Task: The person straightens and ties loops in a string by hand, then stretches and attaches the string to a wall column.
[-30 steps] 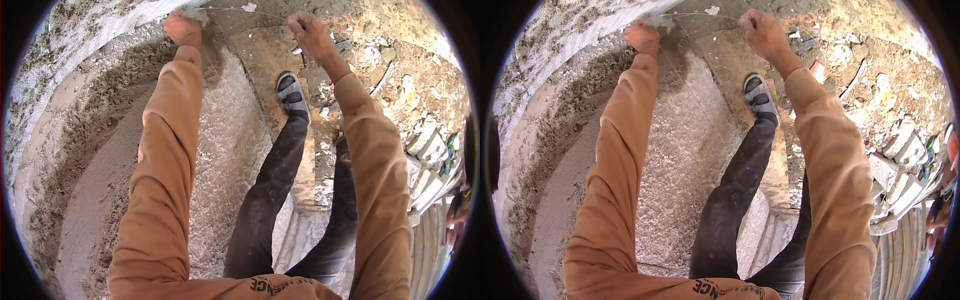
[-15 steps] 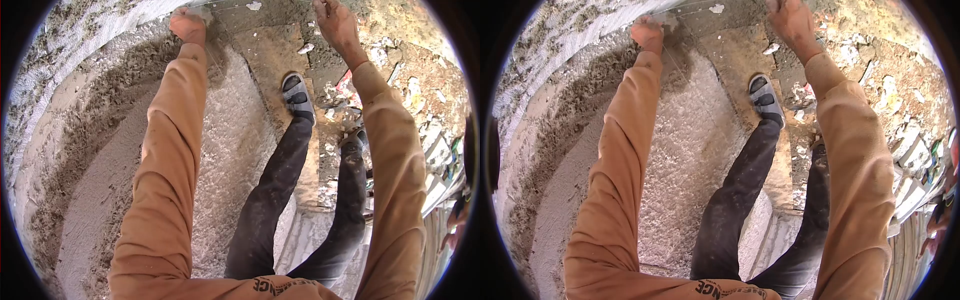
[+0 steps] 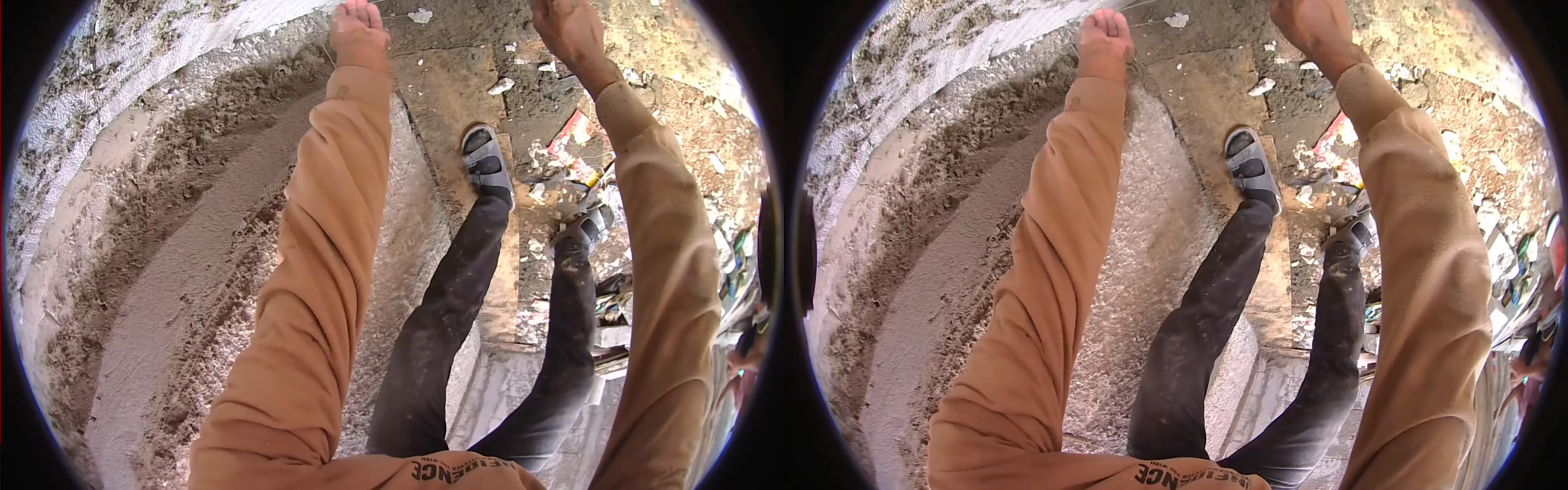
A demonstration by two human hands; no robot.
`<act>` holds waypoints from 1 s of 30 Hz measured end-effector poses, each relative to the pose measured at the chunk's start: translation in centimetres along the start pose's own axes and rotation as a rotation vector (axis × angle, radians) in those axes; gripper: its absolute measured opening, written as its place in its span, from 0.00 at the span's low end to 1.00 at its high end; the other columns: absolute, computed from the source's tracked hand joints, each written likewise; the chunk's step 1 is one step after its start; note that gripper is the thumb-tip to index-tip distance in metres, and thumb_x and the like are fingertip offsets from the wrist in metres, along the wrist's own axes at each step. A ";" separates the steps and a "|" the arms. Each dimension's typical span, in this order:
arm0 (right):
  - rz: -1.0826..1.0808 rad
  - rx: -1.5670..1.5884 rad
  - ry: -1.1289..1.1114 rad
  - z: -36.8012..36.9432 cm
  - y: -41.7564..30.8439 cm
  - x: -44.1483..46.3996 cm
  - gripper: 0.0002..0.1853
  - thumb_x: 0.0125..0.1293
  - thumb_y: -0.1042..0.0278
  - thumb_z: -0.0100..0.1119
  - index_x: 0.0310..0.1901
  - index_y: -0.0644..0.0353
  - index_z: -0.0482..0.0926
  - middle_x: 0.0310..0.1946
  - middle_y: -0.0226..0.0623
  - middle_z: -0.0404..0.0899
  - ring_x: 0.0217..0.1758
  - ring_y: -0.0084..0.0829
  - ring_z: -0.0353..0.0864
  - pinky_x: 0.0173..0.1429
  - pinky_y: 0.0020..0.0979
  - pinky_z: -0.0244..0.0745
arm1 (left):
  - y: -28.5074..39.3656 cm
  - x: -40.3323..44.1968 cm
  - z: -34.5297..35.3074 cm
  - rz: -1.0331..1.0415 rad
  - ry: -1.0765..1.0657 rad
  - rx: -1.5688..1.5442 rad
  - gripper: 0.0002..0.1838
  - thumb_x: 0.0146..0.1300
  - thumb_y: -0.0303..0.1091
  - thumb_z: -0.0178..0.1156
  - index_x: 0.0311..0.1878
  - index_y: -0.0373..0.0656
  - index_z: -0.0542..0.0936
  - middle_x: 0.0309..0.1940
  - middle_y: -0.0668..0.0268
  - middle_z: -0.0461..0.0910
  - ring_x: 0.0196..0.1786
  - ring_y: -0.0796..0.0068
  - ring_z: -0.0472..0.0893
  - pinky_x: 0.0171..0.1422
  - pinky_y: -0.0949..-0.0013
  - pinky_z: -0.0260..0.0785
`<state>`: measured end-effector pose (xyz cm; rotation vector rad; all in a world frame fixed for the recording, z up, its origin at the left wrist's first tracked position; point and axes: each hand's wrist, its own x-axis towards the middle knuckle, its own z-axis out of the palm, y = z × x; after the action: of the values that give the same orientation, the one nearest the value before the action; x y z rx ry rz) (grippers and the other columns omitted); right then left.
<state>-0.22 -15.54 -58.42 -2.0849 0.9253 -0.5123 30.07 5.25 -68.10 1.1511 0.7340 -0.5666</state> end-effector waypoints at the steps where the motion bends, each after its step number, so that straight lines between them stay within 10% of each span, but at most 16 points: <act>1: -0.003 -0.098 -0.001 -0.1 1.0 0.2 0.11 0.71 0.63 0.56 0.47 0.56 0.83 0.28 0.53 0.81 0.31 0.55 0.81 0.37 0.50 0.76 | 1.0 -0.7 0.2 -0.019 0.035 -0.025 0.18 0.79 0.50 0.49 0.51 0.45 0.79 0.33 0.73 0.86 0.35 0.75 0.85 0.45 0.60 0.84; 7: 0.137 -0.370 -0.159 -1.8 4.6 0.3 0.14 0.72 0.55 0.54 0.46 0.55 0.82 0.24 0.53 0.77 0.26 0.55 0.77 0.32 0.52 0.69 | 5.7 6.6 -3.0 -0.105 0.045 0.174 0.23 0.81 0.42 0.47 0.29 0.44 0.80 0.20 0.74 0.83 0.23 0.76 0.81 0.43 0.61 0.84; 10: 0.132 -0.288 -0.087 -1.7 5.6 0.1 0.14 0.73 0.56 0.54 0.46 0.56 0.82 0.26 0.51 0.79 0.28 0.51 0.78 0.34 0.49 0.71 | 4.8 8.6 -7.1 -0.262 -0.589 -0.055 0.19 0.81 0.41 0.45 0.46 0.38 0.82 0.39 0.61 0.88 0.40 0.68 0.87 0.57 0.55 0.83; 13: 0.108 -0.326 -0.084 -2.2 6.3 0.5 0.13 0.72 0.57 0.54 0.46 0.57 0.81 0.27 0.51 0.79 0.29 0.51 0.78 0.35 0.49 0.72 | -0.1 0.9 -2.9 -0.070 -0.551 -0.064 0.15 0.78 0.41 0.48 0.37 0.43 0.77 0.34 0.68 0.77 0.39 0.74 0.75 0.54 0.65 0.72; 17: 0.090 -0.355 -0.083 -2.9 7.0 0.7 0.13 0.72 0.58 0.54 0.46 0.57 0.81 0.28 0.50 0.79 0.30 0.51 0.78 0.36 0.48 0.72 | -0.6 2.4 -3.8 -0.063 -1.196 -0.095 0.12 0.80 0.36 0.44 0.38 0.44 0.73 0.42 0.67 0.76 0.46 0.73 0.75 0.62 0.69 0.70; 22: 0.059 -0.384 -0.074 -4.1 7.8 1.5 0.12 0.71 0.60 0.55 0.46 0.58 0.81 0.29 0.50 0.79 0.32 0.50 0.79 0.38 0.47 0.73 | 3.5 -0.2 -1.1 0.010 -0.112 0.058 0.12 0.80 0.37 0.45 0.51 0.39 0.72 0.52 0.58 0.77 0.55 0.66 0.77 0.67 0.60 0.70; 28: -0.014 -0.427 -0.084 -9.1 7.2 3.0 0.11 0.71 0.61 0.56 0.46 0.59 0.80 0.31 0.50 0.79 0.33 0.50 0.79 0.39 0.46 0.74 | 3.1 -10.8 -0.9 -0.066 -0.072 0.368 0.22 0.81 0.40 0.45 0.67 0.32 0.71 0.64 0.49 0.78 0.65 0.57 0.79 0.74 0.50 0.71; 30: -0.023 -0.478 -0.106 -13.7 6.7 2.7 0.11 0.71 0.62 0.56 0.46 0.59 0.80 0.31 0.49 0.80 0.34 0.50 0.80 0.40 0.46 0.75 | 2.1 -16.3 -3.5 -0.158 -0.208 0.517 0.31 0.80 0.38 0.49 0.77 0.31 0.56 0.77 0.46 0.61 0.79 0.52 0.62 0.82 0.48 0.60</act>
<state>-9.81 -27.27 -55.20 -2.5221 1.0370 -0.1981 20.34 9.77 -55.14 1.4872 0.5117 -1.0340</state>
